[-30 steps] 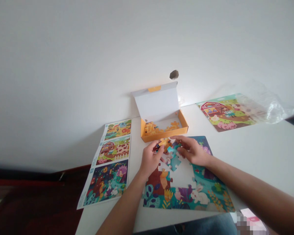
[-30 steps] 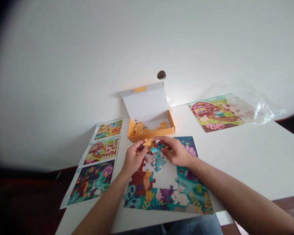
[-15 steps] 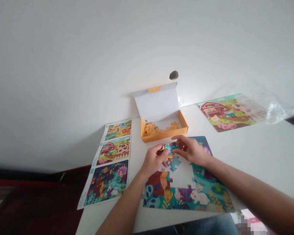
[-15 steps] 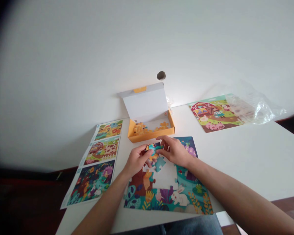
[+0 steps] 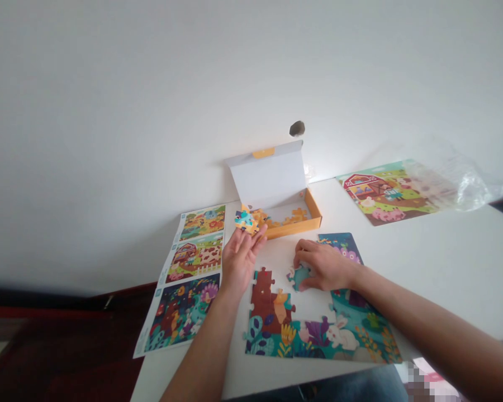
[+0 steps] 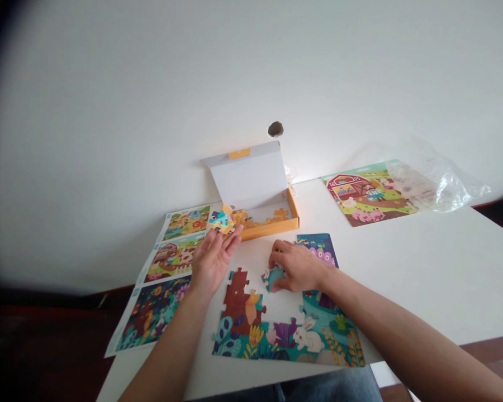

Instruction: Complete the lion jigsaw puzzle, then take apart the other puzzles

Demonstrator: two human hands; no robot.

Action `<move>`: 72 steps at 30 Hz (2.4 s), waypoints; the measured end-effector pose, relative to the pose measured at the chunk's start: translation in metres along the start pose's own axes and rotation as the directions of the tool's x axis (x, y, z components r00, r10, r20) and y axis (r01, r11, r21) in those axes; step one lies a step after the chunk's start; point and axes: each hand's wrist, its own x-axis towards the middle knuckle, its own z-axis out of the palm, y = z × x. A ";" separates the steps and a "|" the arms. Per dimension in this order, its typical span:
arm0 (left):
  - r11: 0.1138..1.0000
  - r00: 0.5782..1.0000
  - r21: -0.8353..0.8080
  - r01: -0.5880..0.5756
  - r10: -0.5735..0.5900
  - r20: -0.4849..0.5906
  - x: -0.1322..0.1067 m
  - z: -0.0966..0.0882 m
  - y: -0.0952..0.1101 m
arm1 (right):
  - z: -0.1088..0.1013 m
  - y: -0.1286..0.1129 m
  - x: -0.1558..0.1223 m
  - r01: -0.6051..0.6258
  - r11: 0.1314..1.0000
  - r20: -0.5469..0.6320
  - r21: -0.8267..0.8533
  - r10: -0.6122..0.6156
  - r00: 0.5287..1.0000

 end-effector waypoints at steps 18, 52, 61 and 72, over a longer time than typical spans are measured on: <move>0.928 0.936 0.371 0.027 -0.153 0.316 -0.013 0.007 -0.013 | 0.005 0.004 0.001 0.019 0.960 -0.343 0.278 0.081 0.936; 0.856 0.432 0.303 0.419 -0.481 0.762 -0.018 0.002 -0.003 | -0.037 0.037 -0.020 -0.363 0.905 -0.033 -0.222 0.365 0.930; 0.802 0.304 0.492 0.340 -0.588 0.749 -0.020 0.017 0.000 | -0.026 0.042 -0.016 -0.291 0.951 -0.087 -0.107 0.282 0.955; 0.764 0.439 0.418 0.491 -0.632 0.638 -0.021 0.008 -0.017 | -0.026 0.047 -0.011 -0.221 0.975 -0.171 0.026 0.222 0.960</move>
